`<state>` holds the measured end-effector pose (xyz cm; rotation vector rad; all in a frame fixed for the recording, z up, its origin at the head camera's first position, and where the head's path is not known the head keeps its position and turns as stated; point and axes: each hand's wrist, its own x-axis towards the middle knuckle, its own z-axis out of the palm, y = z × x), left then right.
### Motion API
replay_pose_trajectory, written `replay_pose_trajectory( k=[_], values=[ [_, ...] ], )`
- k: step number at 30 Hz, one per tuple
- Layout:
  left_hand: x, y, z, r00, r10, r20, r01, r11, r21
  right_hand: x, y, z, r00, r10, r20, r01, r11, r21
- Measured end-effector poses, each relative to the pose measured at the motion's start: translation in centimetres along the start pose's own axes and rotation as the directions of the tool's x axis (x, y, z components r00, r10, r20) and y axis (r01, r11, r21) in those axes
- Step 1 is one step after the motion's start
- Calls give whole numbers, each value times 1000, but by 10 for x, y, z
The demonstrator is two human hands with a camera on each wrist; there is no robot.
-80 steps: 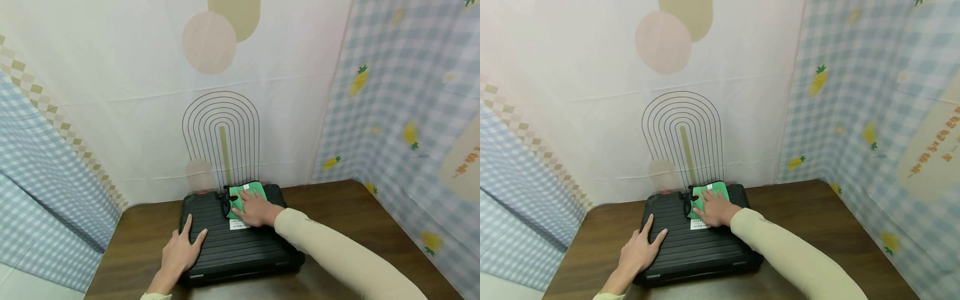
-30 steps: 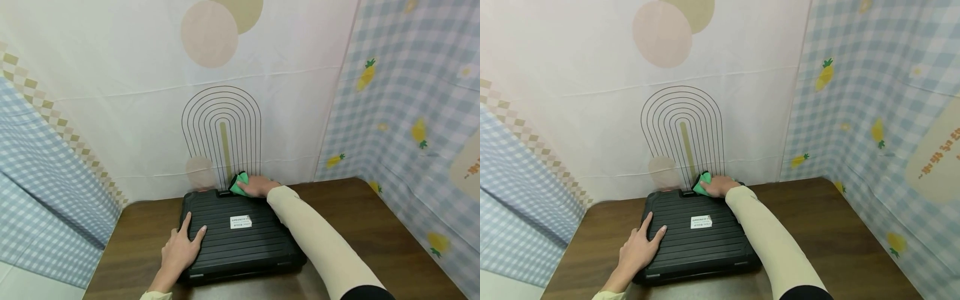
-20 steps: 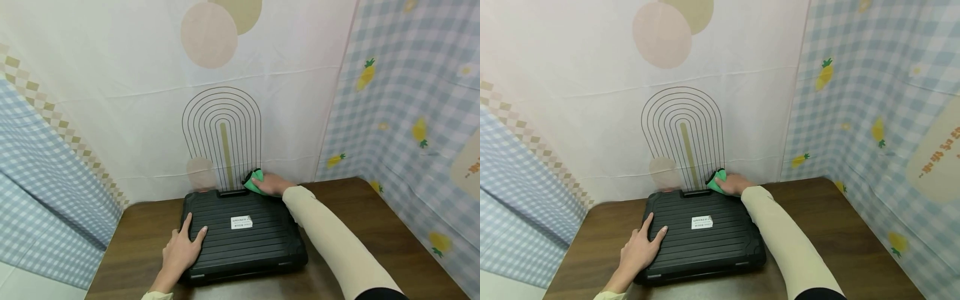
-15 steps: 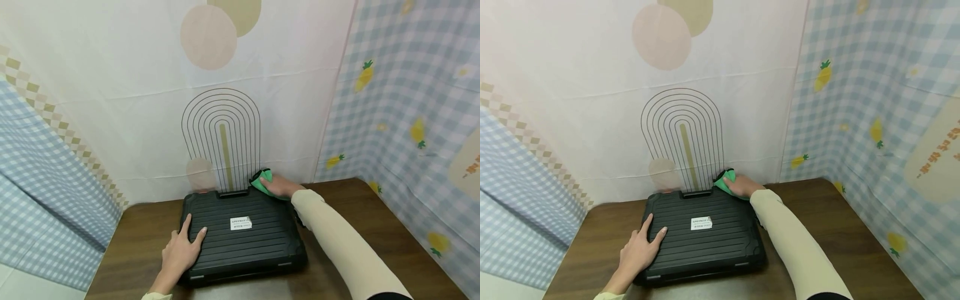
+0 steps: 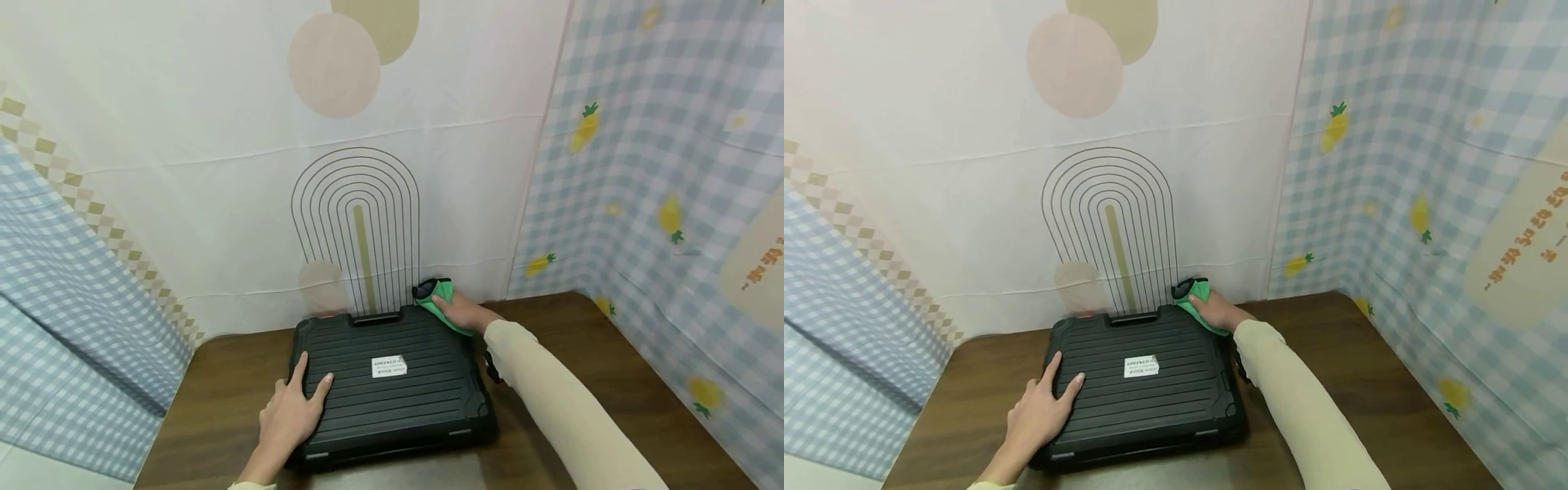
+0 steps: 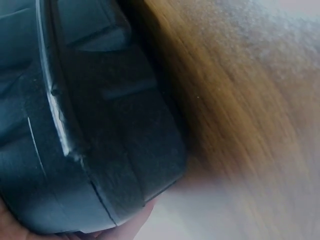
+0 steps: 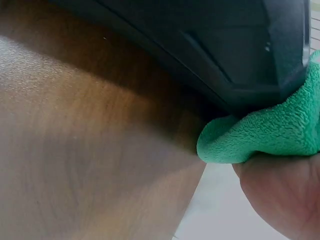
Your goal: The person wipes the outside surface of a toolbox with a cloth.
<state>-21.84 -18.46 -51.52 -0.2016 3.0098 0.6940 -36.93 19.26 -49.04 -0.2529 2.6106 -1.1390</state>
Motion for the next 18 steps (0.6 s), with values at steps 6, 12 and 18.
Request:
replay_pose_trajectory(
  k=[6,12,18],
  values=[
    [-1,1,-1,1000,1,-8,-1,1000,-15,-10,5,5,995,-85,-57,86,996,9],
    [0,2,0,1000,3,-13,-3,1000,-24,-40,20,7,999,-9,-49,12,998,54],
    [-1,1,0,1000,-16,-3,16,1000,-20,-79,30,22,997,78,-15,-76,987,140]
  ],
)
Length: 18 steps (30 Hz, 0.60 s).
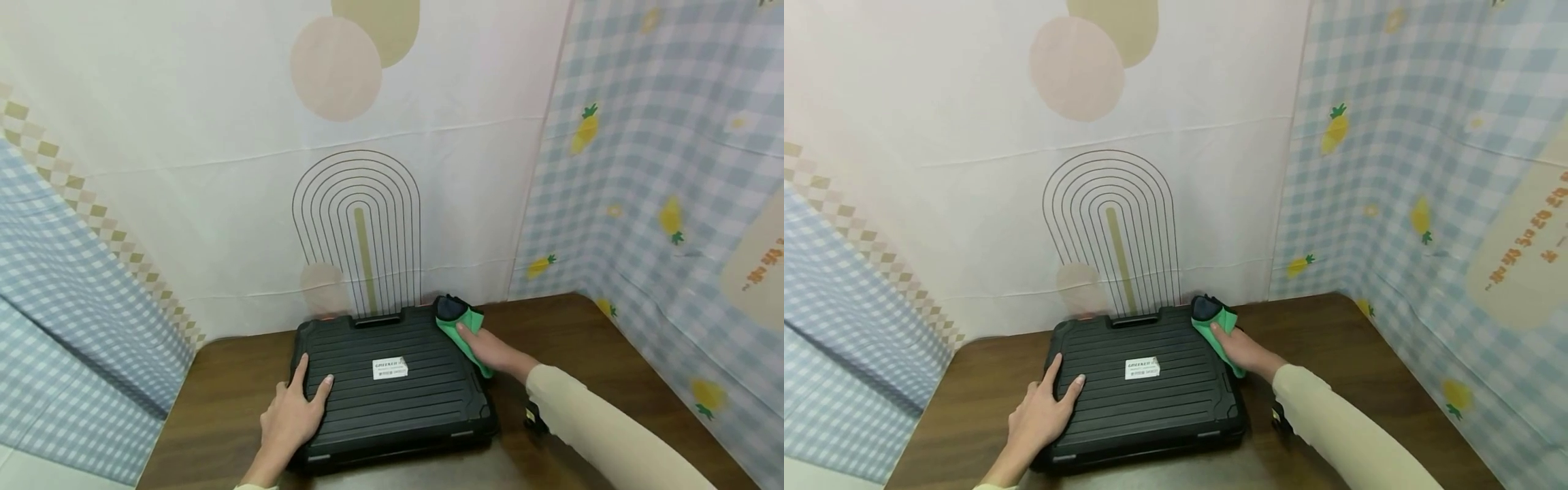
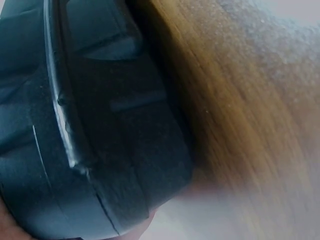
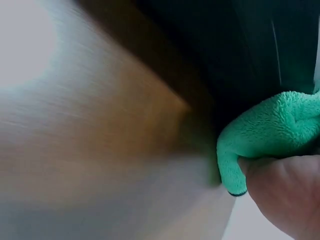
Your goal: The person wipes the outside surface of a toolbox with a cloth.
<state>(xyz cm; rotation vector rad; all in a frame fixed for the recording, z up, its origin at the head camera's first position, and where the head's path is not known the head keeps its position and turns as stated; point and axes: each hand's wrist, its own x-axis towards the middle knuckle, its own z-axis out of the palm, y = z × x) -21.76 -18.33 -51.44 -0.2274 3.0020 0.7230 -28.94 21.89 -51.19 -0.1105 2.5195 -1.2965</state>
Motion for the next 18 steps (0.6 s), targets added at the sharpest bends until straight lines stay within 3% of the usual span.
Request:
replay_pose_trajectory(
  k=[9,18],
  values=[
    [-1,1,0,1000,4,-3,-4,1000,-2,-72,9,26,998,-45,-54,47,998,49],
    [-2,1,-1,1000,12,-5,-12,1000,4,-117,14,48,991,-58,-122,66,996,60]
  ],
)
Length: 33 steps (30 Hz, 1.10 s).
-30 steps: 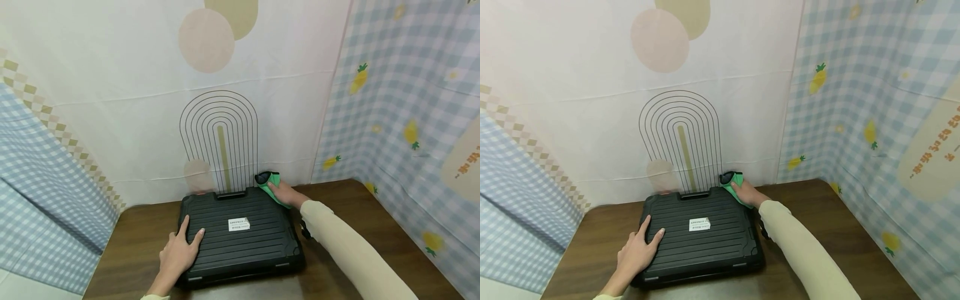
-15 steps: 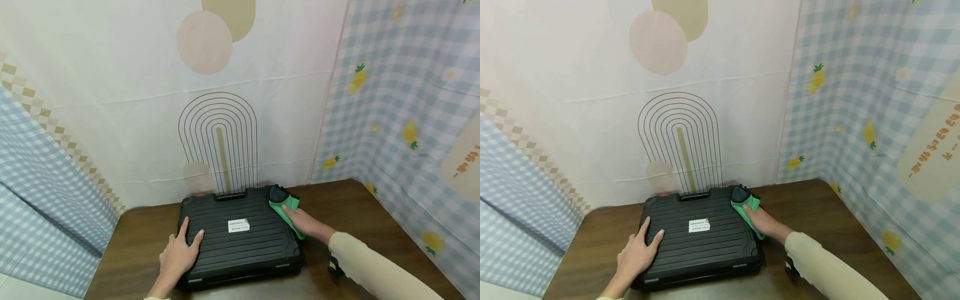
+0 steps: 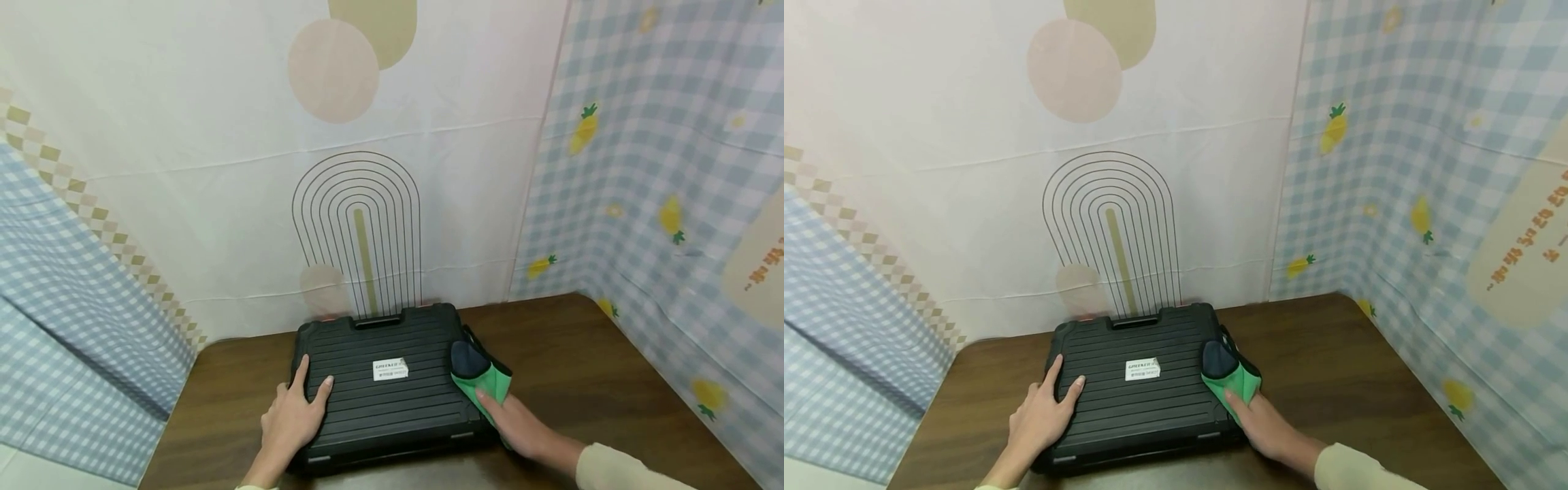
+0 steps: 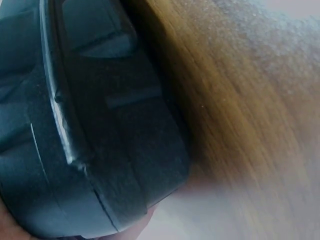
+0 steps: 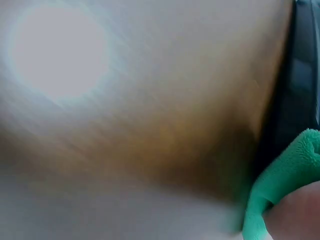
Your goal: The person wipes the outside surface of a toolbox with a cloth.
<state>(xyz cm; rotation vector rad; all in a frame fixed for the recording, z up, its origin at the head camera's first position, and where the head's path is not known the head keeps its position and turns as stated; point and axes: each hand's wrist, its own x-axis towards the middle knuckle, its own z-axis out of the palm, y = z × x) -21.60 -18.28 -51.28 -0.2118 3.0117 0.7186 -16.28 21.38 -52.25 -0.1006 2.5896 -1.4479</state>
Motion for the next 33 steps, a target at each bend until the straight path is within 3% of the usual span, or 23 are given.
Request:
replay_pose_trajectory(
  k=[6,11,15,18,22,24,25,27,29,33],
  values=[
    [1,0,1,1000,2,1,-2,1000,11,-22,7,3,996,-5,91,13,996,-87],
    [0,0,0,1000,10,-5,-10,1000,17,-27,14,3,987,-99,125,121,975,-185],
    [0,1,0,1000,15,1,-15,999,28,-26,18,3,969,-227,99,245,936,-253],
    [-1,0,0,1000,13,15,-13,999,38,-25,18,3,944,-318,83,327,886,-329],
    [-1,-2,1,999,6,32,-8,999,49,-24,17,4,927,-373,36,351,833,-428],
    [-1,-2,2,999,5,34,-7,998,55,-24,17,5,912,-409,37,370,779,-507],
    [-1,-2,2,999,7,32,-9,998,58,-24,17,5,901,-431,44,380,736,-560],
    [-1,-2,3,999,14,29,-16,998,64,-22,17,6,867,-490,96,424,622,-658],
    [0,-1,3,999,21,25,-23,997,69,-21,16,8,821,-544,172,472,477,-742],
    [1,0,2,999,35,26,-37,996,78,-16,7,19,715,-640,281,550,268,-791]
  ],
)
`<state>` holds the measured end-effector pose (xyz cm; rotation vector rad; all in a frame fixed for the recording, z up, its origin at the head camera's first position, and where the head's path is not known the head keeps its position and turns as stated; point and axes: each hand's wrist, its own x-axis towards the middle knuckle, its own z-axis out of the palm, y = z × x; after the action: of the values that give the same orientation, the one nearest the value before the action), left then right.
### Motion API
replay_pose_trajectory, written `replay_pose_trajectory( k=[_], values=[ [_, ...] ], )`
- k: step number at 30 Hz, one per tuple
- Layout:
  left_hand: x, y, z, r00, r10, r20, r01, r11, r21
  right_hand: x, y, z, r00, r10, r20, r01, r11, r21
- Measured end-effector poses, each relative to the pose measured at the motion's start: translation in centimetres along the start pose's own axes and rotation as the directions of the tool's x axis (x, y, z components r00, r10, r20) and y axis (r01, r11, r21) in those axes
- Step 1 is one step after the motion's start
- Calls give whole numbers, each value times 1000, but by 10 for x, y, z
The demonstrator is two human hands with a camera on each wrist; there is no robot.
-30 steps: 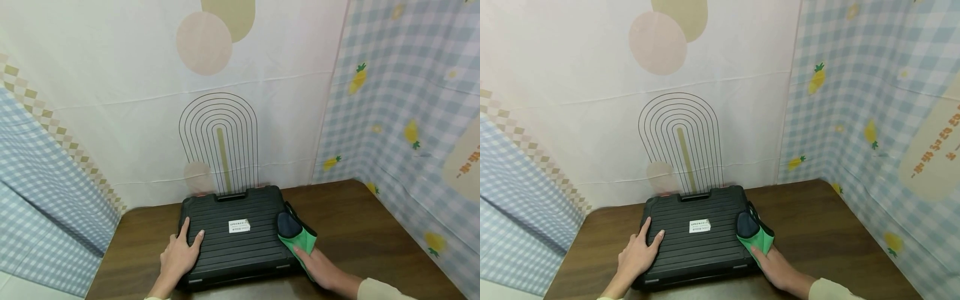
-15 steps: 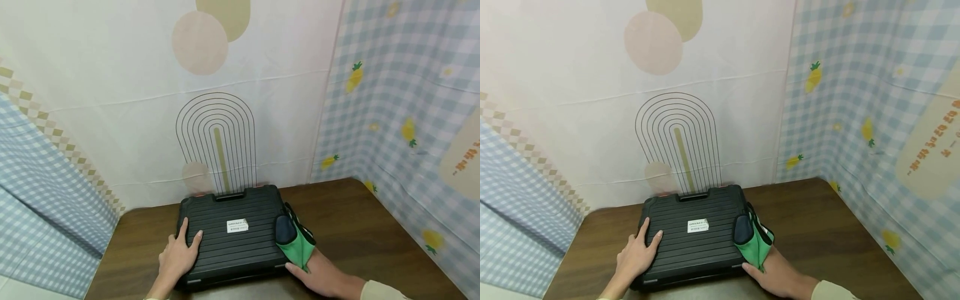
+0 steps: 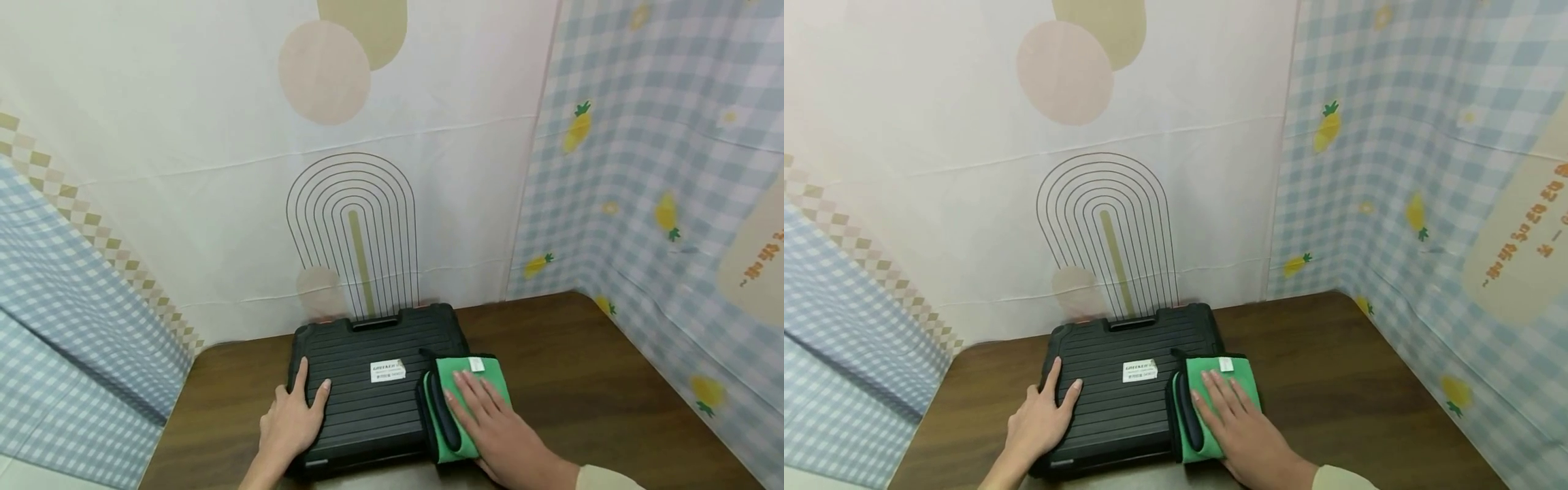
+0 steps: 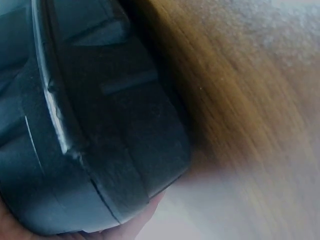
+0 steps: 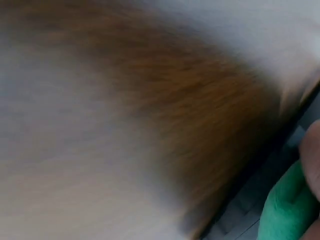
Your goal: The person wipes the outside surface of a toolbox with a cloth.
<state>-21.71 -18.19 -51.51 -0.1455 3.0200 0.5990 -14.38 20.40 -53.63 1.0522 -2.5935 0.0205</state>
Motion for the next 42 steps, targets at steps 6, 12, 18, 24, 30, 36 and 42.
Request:
replay_pose_trajectory(
  k=[6,12,18,24,30,36,42],
  values=[
    [-1,1,-3,1000,18,-1,-18,1000,4,20,-22,12,967,-199,-156,172,970,-172],
    [-1,2,-3,1000,26,7,-26,1000,9,41,-49,28,930,-293,-222,235,939,-252],
    [-2,2,-1,1000,31,0,-31,999,6,58,-67,30,943,-301,-142,254,927,-278],
    [-3,0,-1,999,32,-10,-32,999,5,63,-72,28,943,-303,-137,265,934,-239],
    [-3,-2,0,999,32,-12,-32,1000,2,63,-70,24,948,-282,-144,257,951,-173],
    [-3,-2,2,999,27,-23,-27,1000,-3,63,-68,18,944,-295,-150,274,951,-145],
    [-3,-2,0,1000,22,-21,-22,1000,-15,68,-64,5,951,-306,-44,301,948,-99]
  ],
)
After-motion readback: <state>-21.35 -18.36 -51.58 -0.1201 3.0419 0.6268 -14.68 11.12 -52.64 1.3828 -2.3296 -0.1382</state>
